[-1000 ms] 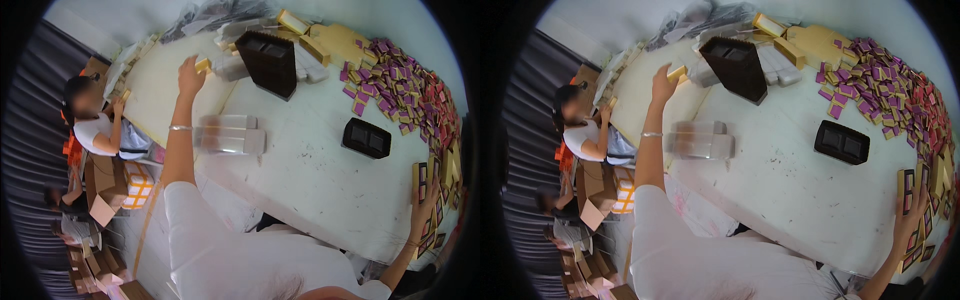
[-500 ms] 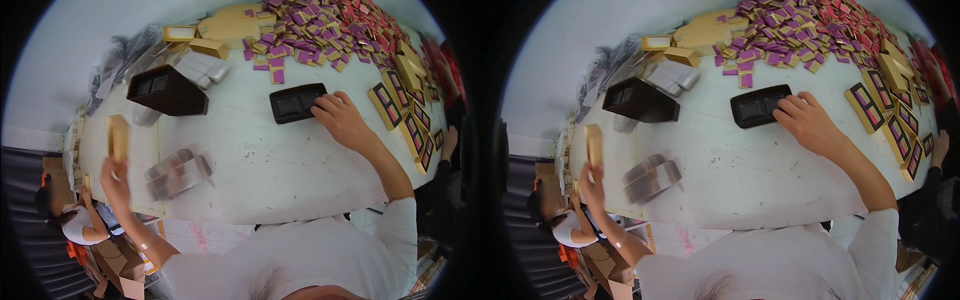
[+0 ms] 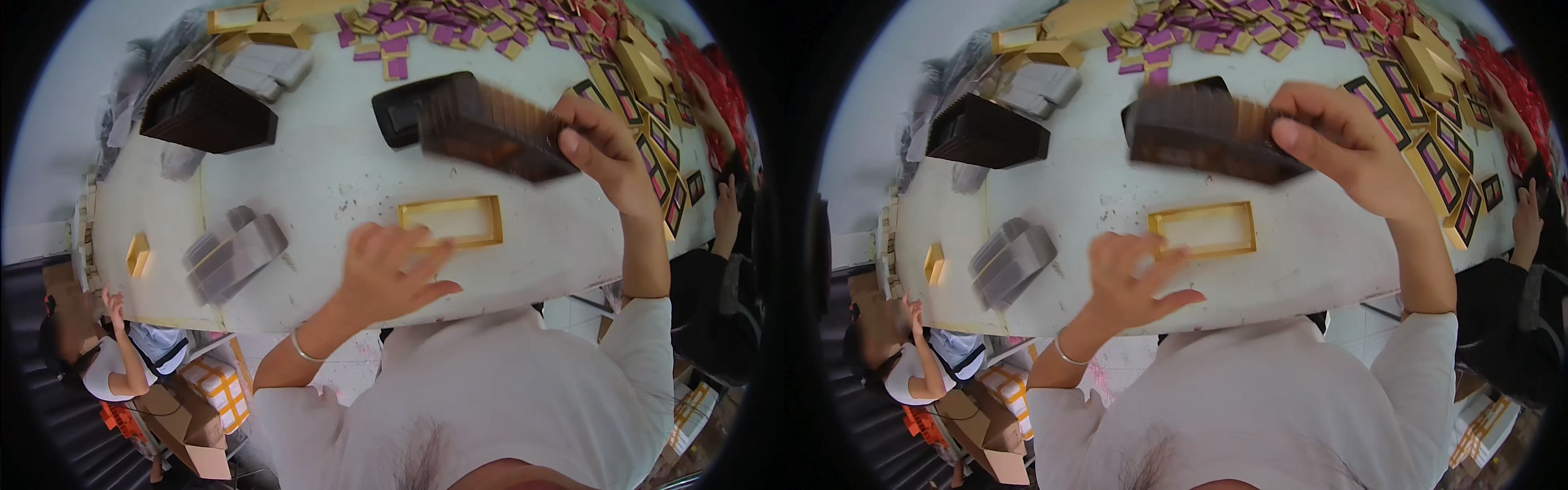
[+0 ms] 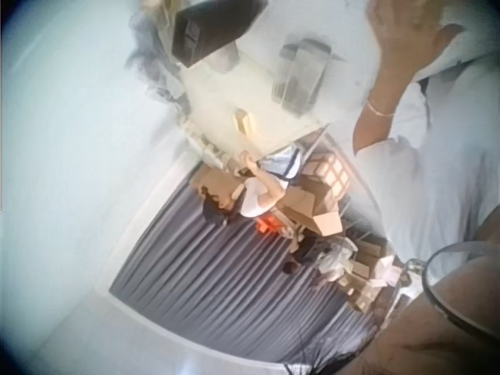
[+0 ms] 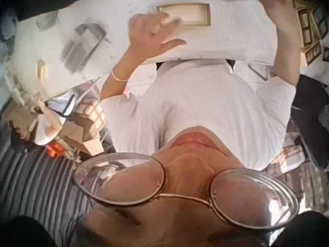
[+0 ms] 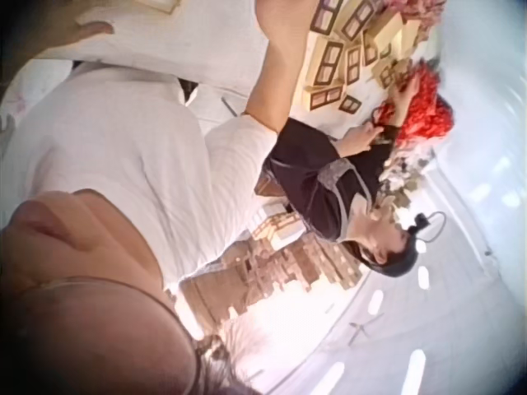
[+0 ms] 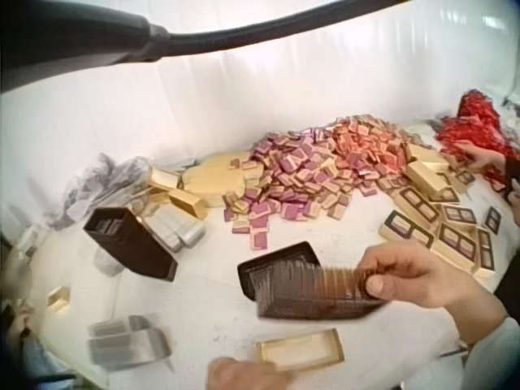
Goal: The person repeatedly picks up small purple and yellow rectangular blocks from a pile on the table, places them into black plastic trays, and then closes the trays with lids. The person continues this assembly process throughout the clip, handling the blocks and trays by hand.
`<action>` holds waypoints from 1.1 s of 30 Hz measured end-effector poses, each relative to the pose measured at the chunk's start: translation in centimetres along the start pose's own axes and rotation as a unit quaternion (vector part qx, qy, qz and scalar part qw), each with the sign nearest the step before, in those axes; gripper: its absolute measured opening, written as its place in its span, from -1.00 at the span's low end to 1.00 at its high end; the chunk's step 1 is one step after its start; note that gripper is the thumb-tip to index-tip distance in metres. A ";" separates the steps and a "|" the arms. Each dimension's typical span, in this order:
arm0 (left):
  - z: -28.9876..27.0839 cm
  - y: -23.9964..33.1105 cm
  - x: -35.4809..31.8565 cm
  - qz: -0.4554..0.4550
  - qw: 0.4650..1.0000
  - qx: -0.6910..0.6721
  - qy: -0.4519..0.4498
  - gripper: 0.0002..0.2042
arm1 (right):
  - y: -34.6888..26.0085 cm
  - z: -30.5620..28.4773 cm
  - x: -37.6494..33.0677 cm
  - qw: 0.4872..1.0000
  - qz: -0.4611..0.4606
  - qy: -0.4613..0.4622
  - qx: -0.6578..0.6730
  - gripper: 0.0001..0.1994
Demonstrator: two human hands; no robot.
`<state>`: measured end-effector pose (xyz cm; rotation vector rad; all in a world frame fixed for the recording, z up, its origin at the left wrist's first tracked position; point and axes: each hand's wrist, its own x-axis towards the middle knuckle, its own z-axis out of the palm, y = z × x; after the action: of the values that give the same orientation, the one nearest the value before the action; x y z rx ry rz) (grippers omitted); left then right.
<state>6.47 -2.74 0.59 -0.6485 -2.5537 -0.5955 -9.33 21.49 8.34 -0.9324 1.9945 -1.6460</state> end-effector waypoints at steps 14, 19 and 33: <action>1.4 -2.8 1.6 -0.136 0.965 -0.159 -0.156 -0.23 | 3.8 4.5 -3.4 0.978 -0.005 0.017 -0.209 -0.62; 1.7 -2.8 2.0 -0.133 0.959 -0.202 -0.148 -0.24 | 4.6 3.2 -4.7 0.934 -0.142 -0.130 -0.302 -0.55; 1.2 -3.3 3.5 -0.110 0.955 -0.182 -0.206 -0.30 | 3.4 3.9 -3.5 0.926 -0.103 -0.179 -0.315 -0.60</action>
<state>1.60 -3.61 0.40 -0.6694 -2.9588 -1.1306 -5.04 21.50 3.77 -1.5817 2.2338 -0.8095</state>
